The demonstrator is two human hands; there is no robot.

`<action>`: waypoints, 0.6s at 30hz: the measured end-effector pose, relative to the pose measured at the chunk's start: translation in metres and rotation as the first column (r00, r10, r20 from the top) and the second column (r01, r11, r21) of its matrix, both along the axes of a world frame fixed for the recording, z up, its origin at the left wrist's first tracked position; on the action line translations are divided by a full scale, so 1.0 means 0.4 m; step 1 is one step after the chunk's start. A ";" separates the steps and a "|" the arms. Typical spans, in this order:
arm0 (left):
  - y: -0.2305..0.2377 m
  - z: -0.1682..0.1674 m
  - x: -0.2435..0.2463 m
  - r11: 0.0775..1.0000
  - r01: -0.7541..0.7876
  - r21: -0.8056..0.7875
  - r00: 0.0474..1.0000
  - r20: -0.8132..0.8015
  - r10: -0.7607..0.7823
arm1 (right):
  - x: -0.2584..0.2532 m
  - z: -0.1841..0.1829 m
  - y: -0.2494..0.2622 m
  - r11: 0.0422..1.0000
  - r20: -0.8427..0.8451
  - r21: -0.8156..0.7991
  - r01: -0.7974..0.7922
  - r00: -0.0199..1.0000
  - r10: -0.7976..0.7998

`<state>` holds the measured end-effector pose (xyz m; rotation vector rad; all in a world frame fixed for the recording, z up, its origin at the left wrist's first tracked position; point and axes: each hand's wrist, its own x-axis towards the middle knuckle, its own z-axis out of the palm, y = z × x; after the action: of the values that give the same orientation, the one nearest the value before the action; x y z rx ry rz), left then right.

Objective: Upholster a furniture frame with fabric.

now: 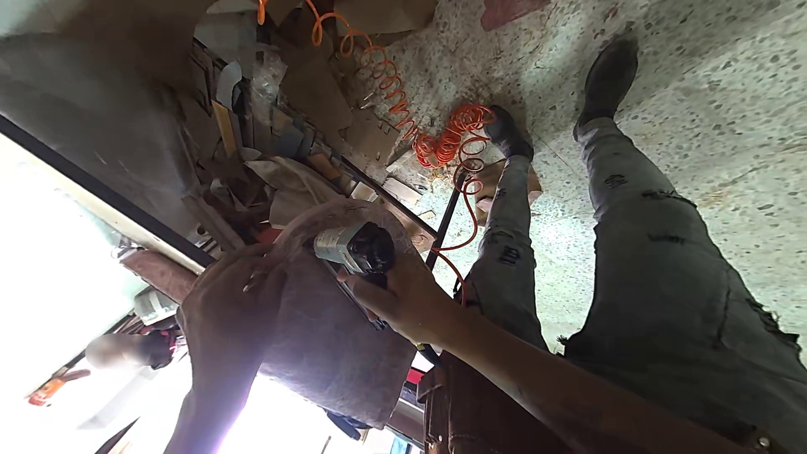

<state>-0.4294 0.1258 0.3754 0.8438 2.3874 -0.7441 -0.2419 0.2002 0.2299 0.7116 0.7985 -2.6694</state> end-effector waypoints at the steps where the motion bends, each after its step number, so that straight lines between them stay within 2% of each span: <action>1: 0.000 -0.002 0.002 1.000 -0.004 0.015 1.000 -0.020 0.004 | -0.002 0.000 0.001 1.000 -0.018 0.009 -0.003 1.000 0.003; 5: 0.002 -0.005 -0.003 0.995 -0.081 0.053 0.995 -0.049 0.083 | -0.012 -0.001 -0.002 0.998 -0.072 0.064 0.017 0.997 -0.012; 8: 0.005 0.000 -0.008 0.987 -0.160 -0.002 0.987 -0.028 0.160 | -0.010 -0.003 -0.009 0.992 -0.083 0.122 0.027 0.996 -0.017; 11: -0.007 0.002 -0.025 0.985 -0.172 -0.026 0.985 0.004 0.172 | -0.010 -0.006 -0.022 0.984 -0.114 0.174 0.035 0.993 -0.015; 15: -0.011 0.003 -0.036 0.985 -0.171 -0.035 0.985 0.009 0.171 | -0.017 -0.005 -0.038 0.991 -0.107 0.117 0.061 0.993 -0.048; 18: -0.011 0.003 -0.041 0.983 -0.180 -0.023 0.983 0.021 0.181 | -0.021 -0.001 -0.039 0.989 -0.090 0.142 0.037 0.996 -0.025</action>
<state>-0.4460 0.1213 0.3767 0.6132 2.3927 -0.6826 -0.2503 0.1847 0.2295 0.6479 1.0192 -2.7084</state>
